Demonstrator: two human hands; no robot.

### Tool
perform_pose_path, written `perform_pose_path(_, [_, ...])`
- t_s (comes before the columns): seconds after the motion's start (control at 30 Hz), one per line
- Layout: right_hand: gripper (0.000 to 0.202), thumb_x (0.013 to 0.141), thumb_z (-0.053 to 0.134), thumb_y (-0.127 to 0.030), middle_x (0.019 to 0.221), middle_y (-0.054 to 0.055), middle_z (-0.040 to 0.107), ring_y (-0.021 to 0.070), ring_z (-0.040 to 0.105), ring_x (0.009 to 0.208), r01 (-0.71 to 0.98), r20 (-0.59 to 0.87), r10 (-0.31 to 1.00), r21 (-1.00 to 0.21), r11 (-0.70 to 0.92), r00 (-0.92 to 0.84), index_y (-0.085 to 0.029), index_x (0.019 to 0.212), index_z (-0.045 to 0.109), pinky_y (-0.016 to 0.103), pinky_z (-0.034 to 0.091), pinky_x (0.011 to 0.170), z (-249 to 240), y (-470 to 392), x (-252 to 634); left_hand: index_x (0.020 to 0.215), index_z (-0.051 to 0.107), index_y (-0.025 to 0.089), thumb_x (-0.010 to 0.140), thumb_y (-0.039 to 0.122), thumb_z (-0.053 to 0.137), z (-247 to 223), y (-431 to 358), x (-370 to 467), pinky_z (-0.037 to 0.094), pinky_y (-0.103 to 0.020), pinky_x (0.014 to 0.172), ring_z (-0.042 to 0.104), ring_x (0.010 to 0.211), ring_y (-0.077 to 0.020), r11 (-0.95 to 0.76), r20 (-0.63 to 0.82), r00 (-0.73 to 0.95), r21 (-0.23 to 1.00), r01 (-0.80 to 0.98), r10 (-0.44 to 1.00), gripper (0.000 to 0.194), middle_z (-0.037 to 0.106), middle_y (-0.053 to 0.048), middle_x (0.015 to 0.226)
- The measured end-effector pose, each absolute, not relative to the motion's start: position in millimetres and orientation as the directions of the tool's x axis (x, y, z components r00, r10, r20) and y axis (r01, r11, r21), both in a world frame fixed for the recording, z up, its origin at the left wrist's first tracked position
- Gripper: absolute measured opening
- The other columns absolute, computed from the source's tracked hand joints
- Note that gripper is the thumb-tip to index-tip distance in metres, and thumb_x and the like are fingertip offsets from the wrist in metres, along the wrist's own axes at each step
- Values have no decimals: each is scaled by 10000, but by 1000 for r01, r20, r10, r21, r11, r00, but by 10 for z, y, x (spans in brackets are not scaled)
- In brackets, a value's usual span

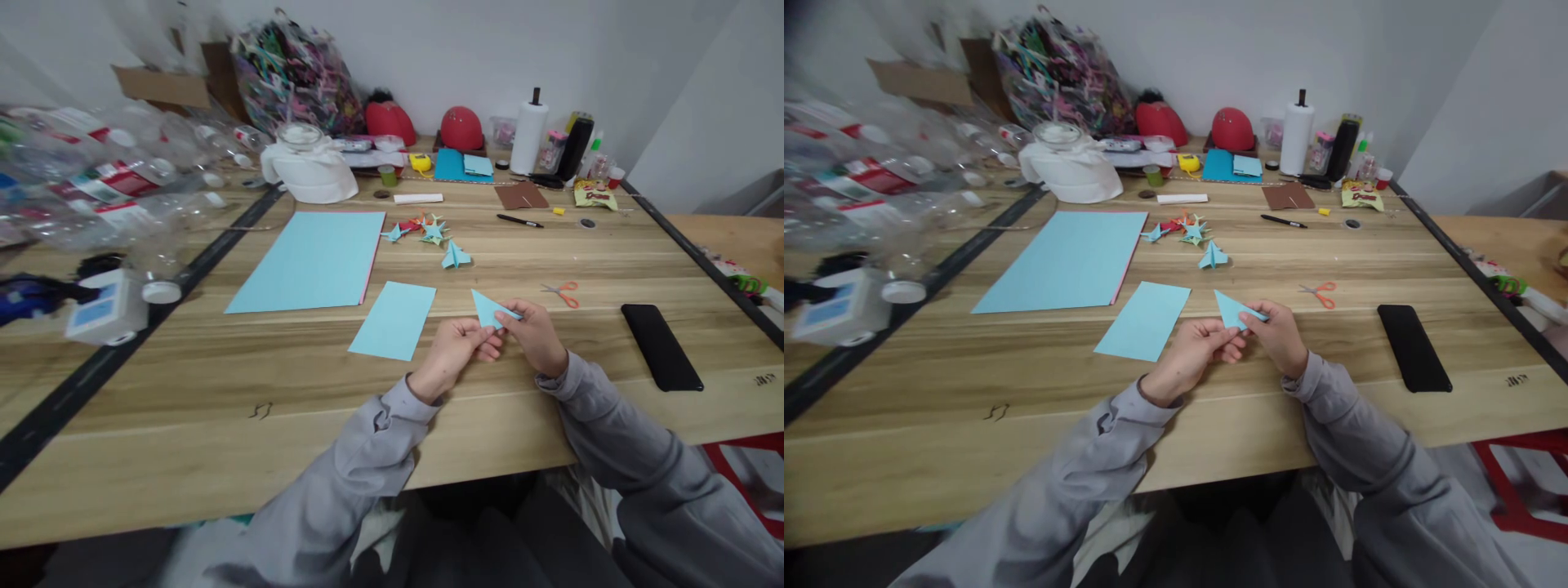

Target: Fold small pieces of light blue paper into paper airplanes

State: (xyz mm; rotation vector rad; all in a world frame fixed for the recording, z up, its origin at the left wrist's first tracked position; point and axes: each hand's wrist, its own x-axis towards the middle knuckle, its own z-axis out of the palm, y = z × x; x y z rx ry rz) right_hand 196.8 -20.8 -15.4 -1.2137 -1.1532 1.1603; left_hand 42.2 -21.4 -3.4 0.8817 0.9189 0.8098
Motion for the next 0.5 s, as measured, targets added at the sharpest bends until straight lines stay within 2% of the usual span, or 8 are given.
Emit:
perform_pose_path(0.2, [392, 619, 813, -512, 635, -15, 654, 121, 574, 556, -10, 28, 998, -1000, 29, 58, -178, 769, 669, 268, 484, 564, -160, -204, 1969, 722, 711, 72, 782, 153, 714, -40, -210, 416, 533, -219, 509, 643, 502, -109, 420, -318, 394, 884, -207, 862, 102, 716, -71, 673])
perform_pose_path(0.3, [402, 600, 820, -521, 611, -16, 650, 123, 573, 549, -20, 24, 996, -999, 26, 84, -180, 755, 672, 268, 484, 562, -152, -201, 1969, 732, 718, 74, 734, 92, 675, -11, -210, 397, 538, -218, 508, 647, 508, -107, 426, -323, 399, 882, -202, 858, 47, 729, -75, 723])
perform_pose_path(0.4, [406, 587, 828, -523, 580, -20, 637, 118, 561, 530, -17, 25, 994, -999, 27, 107, -181, 735, 668, 260, 471, 546, -137, -200, 1970, 756, 725, 81, 645, 7, 613, 20, -216, 381, 545, -220, 511, 649, 509, -106, 423, -330, 388, 887, -184, 861, 174, 739, -66, 773])
perform_pose_path(0.5, [402, 582, 830, -520, 585, -18, 642, 116, 559, 526, -25, 20, 994, -999, 23, 107, -182, 727, 669, 257, 468, 540, -123, -202, 1967, 767, 725, 78, 659, 39, 627, 23, -222, 380, 553, -225, 529, 663, 529, -117, 424, -332, 407, 892, -158, 851, 151, 738, -70, 763])
